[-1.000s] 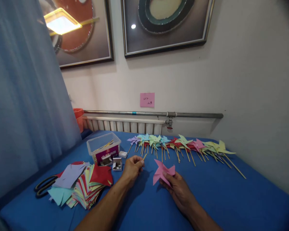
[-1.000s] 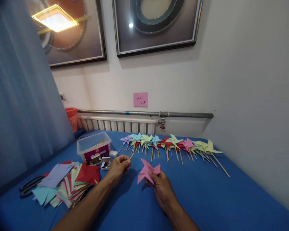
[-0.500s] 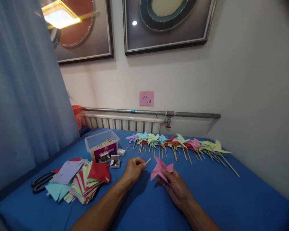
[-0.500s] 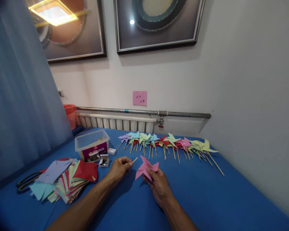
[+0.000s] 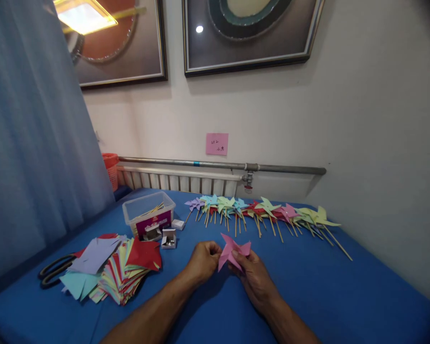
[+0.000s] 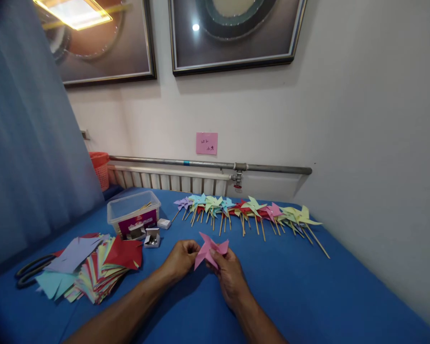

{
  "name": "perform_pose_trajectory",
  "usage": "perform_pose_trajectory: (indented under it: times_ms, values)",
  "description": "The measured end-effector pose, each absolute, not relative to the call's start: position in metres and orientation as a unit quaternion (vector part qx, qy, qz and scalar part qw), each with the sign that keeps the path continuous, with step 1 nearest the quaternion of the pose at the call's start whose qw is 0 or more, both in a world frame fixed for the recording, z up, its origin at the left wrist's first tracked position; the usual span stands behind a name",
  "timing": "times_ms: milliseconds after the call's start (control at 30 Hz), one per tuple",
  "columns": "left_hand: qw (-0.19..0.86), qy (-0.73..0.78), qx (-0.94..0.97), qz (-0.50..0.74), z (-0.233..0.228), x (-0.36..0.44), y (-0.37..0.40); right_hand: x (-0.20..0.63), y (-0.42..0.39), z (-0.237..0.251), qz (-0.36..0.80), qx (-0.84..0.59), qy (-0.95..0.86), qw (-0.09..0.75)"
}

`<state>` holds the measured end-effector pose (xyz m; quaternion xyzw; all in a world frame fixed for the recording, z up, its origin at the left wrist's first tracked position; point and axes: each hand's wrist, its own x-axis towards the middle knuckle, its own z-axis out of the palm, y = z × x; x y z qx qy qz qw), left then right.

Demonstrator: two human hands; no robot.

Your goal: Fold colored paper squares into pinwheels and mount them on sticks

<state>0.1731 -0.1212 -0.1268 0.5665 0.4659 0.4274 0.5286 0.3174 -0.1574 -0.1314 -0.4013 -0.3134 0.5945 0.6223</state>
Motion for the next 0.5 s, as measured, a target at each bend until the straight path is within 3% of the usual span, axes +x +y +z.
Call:
perform_pose_trajectory:
  times_ms: [500]
  values:
    - [0.508, 0.478, 0.582, 0.417, -0.132, 0.176, -0.124, 0.316, -0.153, -0.142, 0.562, -0.411, -0.335, 0.635]
